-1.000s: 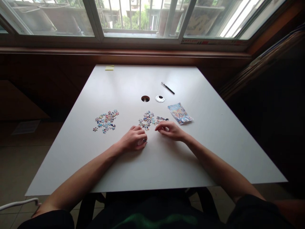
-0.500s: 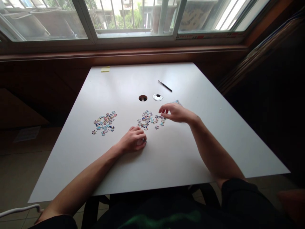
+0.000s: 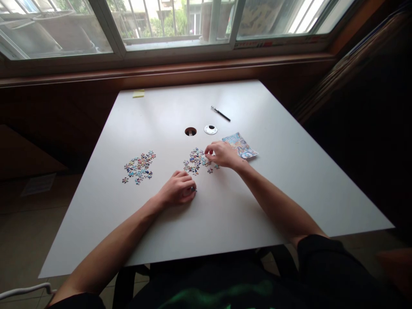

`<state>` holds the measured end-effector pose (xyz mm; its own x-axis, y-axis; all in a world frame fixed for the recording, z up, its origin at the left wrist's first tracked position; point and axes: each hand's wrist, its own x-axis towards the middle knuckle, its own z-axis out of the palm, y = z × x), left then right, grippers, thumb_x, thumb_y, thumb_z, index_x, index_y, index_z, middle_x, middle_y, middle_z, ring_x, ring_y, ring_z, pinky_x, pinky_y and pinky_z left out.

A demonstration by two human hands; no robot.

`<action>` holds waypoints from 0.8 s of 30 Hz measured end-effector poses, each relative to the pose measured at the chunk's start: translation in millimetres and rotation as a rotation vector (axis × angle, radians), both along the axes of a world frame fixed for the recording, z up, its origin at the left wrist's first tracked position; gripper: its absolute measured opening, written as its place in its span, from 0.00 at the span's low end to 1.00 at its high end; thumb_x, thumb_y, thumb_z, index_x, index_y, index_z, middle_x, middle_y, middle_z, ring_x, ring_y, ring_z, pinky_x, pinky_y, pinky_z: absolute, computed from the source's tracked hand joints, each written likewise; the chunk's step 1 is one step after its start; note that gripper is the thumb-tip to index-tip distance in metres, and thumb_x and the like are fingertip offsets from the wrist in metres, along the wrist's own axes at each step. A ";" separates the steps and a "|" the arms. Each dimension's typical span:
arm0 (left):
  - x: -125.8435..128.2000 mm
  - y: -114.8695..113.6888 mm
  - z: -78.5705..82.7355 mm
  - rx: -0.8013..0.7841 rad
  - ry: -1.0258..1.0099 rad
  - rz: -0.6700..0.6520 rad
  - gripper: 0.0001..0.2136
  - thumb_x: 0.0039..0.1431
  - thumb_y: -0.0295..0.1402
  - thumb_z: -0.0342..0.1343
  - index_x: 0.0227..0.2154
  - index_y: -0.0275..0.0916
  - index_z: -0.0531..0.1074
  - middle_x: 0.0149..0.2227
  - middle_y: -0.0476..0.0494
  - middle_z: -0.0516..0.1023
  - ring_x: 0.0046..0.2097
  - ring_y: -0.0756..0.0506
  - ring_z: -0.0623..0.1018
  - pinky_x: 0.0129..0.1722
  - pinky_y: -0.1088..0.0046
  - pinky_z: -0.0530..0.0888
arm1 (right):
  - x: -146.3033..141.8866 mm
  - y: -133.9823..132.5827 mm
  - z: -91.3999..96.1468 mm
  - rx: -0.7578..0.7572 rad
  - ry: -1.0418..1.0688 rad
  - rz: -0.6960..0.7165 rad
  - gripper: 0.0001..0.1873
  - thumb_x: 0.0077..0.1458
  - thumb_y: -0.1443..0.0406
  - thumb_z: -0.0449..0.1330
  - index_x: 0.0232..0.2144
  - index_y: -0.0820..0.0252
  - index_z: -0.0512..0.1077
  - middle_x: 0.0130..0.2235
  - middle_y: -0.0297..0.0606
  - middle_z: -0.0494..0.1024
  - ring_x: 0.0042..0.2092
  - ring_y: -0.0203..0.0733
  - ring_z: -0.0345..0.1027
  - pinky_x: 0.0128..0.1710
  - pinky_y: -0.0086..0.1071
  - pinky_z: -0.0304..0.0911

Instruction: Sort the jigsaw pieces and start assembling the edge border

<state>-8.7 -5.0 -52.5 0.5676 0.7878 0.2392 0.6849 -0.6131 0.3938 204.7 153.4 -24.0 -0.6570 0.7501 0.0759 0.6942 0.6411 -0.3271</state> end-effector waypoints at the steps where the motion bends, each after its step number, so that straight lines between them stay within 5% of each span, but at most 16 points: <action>1: 0.2 0.0 0.0 -0.001 0.000 -0.001 0.02 0.60 0.33 0.55 0.35 0.43 0.72 0.34 0.47 0.78 0.42 0.44 0.73 0.49 0.62 0.65 | -1.5 -0.5 -2.5 -0.002 -0.004 -0.001 0.08 0.59 0.61 0.60 0.35 0.56 0.78 0.37 0.38 0.80 0.43 0.45 0.70 0.47 0.38 0.56; 17: 0.8 -1.0 -0.3 0.032 -0.012 0.015 0.05 0.61 0.32 0.53 0.33 0.43 0.74 0.27 0.49 0.76 0.35 0.46 0.74 0.47 0.64 0.66 | -9.4 -7.8 -8.1 -0.024 -0.039 0.005 0.09 0.59 0.59 0.59 0.34 0.57 0.77 0.38 0.40 0.81 0.42 0.45 0.69 0.46 0.38 0.54; 20: 1.8 -1.9 -2.2 0.081 -0.075 0.133 0.05 0.60 0.29 0.53 0.32 0.42 0.74 0.25 0.50 0.74 0.32 0.47 0.73 0.45 0.65 0.67 | -9.6 -7.5 -8.6 -0.039 -0.039 0.001 0.09 0.58 0.60 0.60 0.33 0.58 0.76 0.38 0.41 0.80 0.42 0.46 0.69 0.46 0.38 0.54; 24: 2.0 -1.4 -2.9 0.165 -0.242 0.455 0.05 0.60 0.29 0.54 0.31 0.42 0.74 0.23 0.52 0.72 0.31 0.47 0.72 0.46 0.64 0.67 | -9.7 -7.4 -7.7 -0.058 -0.031 -0.011 0.08 0.58 0.61 0.60 0.34 0.59 0.75 0.39 0.41 0.80 0.41 0.45 0.69 0.44 0.38 0.55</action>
<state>-6.7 -6.4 -55.5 0.0907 0.8822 0.4621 0.7972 -0.3425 0.4972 195.0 146.0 -31.7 -0.6503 0.7595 0.0124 0.7111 0.6144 -0.3419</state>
